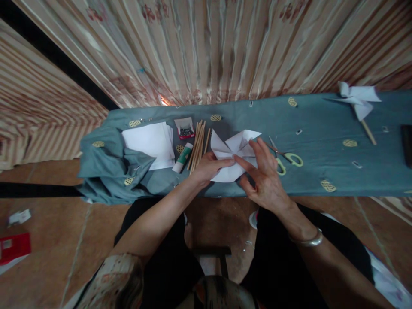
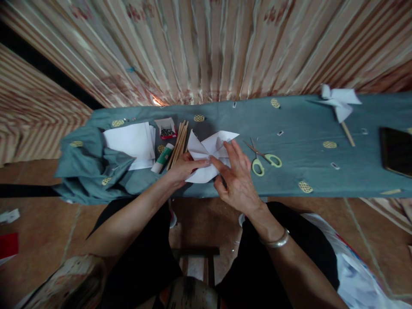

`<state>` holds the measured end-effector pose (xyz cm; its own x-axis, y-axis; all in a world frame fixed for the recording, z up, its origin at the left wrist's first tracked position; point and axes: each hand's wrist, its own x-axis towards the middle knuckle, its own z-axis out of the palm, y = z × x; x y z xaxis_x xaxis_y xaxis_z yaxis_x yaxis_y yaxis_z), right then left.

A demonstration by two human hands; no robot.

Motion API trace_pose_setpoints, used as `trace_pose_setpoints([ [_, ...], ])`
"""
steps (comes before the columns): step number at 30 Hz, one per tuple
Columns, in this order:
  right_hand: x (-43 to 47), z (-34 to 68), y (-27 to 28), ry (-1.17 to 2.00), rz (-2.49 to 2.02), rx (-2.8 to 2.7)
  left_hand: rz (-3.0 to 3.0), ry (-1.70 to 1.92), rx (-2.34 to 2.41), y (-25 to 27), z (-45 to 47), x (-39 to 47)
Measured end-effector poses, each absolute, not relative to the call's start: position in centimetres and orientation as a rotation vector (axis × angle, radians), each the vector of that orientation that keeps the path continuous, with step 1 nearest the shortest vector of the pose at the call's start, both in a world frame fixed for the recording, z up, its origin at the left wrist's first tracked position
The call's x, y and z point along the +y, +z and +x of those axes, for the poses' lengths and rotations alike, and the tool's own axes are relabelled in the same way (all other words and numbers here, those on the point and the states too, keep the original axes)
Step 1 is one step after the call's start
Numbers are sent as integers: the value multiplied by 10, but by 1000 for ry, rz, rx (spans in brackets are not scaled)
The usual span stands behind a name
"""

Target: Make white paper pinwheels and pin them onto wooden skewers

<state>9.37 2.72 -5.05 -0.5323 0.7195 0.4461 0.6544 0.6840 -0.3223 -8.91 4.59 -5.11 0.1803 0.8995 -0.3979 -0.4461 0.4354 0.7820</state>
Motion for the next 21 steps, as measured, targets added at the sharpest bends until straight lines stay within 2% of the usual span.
trace_pose_setpoints([
  [9, 27, 96, -48, 323, -1017, -2306, 575, 1046, 998, -53, -88, 43],
  [21, 26, 94, -45, 372, -1046, -2296, 545, 1097, 999, -54, -84, 41],
])
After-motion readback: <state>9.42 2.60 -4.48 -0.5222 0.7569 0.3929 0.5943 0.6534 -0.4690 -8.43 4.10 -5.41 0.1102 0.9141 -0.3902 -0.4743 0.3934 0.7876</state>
